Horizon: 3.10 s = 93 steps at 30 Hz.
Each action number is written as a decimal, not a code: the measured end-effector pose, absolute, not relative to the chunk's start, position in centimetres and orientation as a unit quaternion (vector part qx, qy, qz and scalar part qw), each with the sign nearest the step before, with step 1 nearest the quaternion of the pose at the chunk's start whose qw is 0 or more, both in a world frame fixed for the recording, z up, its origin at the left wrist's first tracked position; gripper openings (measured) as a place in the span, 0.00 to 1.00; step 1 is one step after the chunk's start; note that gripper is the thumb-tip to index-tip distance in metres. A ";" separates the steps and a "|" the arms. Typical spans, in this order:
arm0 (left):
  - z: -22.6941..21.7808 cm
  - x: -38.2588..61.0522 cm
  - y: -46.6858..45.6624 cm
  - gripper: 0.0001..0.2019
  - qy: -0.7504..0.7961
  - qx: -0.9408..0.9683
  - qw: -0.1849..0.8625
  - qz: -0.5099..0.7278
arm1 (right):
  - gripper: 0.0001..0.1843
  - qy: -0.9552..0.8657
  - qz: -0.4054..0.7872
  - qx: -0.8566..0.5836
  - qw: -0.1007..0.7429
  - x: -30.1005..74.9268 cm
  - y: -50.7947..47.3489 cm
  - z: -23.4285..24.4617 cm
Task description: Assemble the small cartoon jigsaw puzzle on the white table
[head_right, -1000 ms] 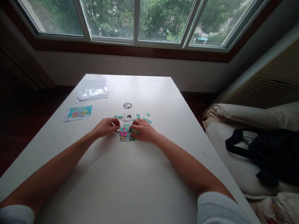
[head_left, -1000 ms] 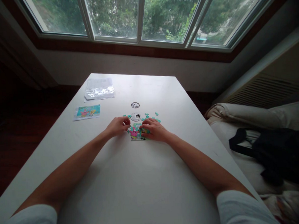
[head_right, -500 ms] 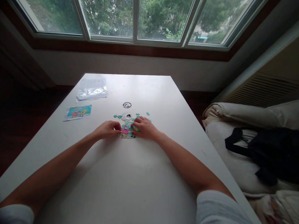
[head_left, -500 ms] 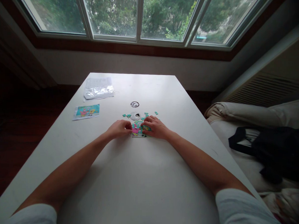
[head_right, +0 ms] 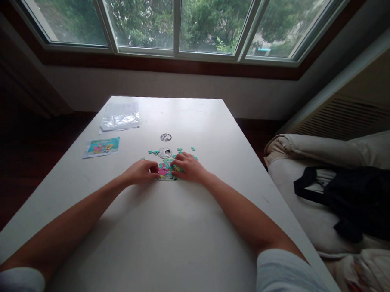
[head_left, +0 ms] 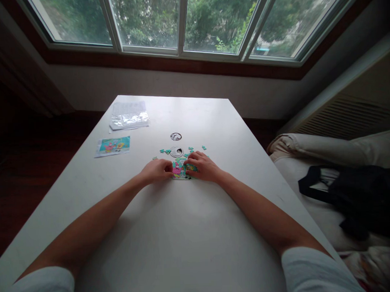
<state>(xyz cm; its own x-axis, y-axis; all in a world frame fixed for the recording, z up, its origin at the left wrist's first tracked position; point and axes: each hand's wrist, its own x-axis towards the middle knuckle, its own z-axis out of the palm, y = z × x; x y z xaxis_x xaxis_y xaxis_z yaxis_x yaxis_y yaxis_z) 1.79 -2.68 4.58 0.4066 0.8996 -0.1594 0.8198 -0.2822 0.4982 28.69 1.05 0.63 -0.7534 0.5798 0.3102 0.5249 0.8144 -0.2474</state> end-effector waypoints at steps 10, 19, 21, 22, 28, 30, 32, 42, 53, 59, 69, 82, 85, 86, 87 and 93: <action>3.9 1.7 -2.6 0.11 0.534 0.815 0.215 0.067 | 0.17 -0.933 0.072 -0.294 0.194 28.7 1.1 0.5; 3.8 1.8 -2.8 0.13 0.544 0.814 0.195 0.046 | 0.16 -0.933 0.074 -0.294 0.193 28.7 1.0 0.8; 4.0 1.9 -2.8 0.13 0.545 0.815 0.190 0.045 | 0.16 -0.933 0.075 -0.294 0.193 28.6 1.0 0.9; 4.3 1.8 -2.7 0.13 0.548 0.815 0.184 0.047 | 0.16 -0.933 0.076 -0.293 0.193 28.6 0.9 1.0; 6.4 -1.1 -1.0 0.13 0.620 0.778 0.080 0.061 | 0.17 -0.933 0.080 -0.291 0.194 28.7 1.0 0.7; 6.7 -2.2 -0.4 0.12 0.645 0.762 0.056 0.028 | 0.17 -0.934 0.080 -0.290 0.194 28.7 1.1 0.7; 6.8 -2.8 -0.2 0.11 0.663 0.747 0.051 -0.011 | 0.17 -0.934 0.080 -0.290 0.194 28.7 1.1 0.7; 5.3 -1.2 -1.0 0.13 0.651 0.759 0.011 0.009 | 0.16 -0.933 0.082 -0.291 0.195 28.6 1.0 0.9; 4.6 -1.3 -0.8 0.10 0.638 0.767 0.041 0.056 | 0.17 -0.934 0.082 -0.287 0.195 28.7 1.1 0.8; 4.7 -1.7 -0.3 0.09 0.635 0.764 0.095 0.061 | 0.17 -0.934 0.079 -0.288 0.194 28.7 1.1 0.7; 3.8 -2.0 0.3 0.09 0.616 0.759 0.165 0.134 | 0.17 -0.935 0.079 -0.288 0.193 28.7 1.1 0.7; 2.6 -2.1 1.1 0.18 0.532 0.670 0.456 0.247 | 0.17 -0.934 0.080 -0.292 0.191 28.6 1.0 0.8; 2.5 -1.8 1.2 0.16 0.521 0.660 0.476 0.259 | 0.17 -0.934 0.079 -0.291 0.193 28.6 1.1 0.8; 2.5 -1.7 1.2 0.15 0.518 0.659 0.478 0.262 | 0.17 -0.934 0.079 -0.291 0.193 28.6 1.1 0.8; 2.5 -1.6 1.1 0.15 0.515 0.657 0.480 0.267 | 0.17 -0.934 0.078 -0.291 0.192 28.7 1.1 0.8; 3.0 -0.2 0.3 0.15 0.500 0.645 0.482 0.317 | 0.15 -0.931 0.076 -0.292 0.206 28.7 1.1 0.6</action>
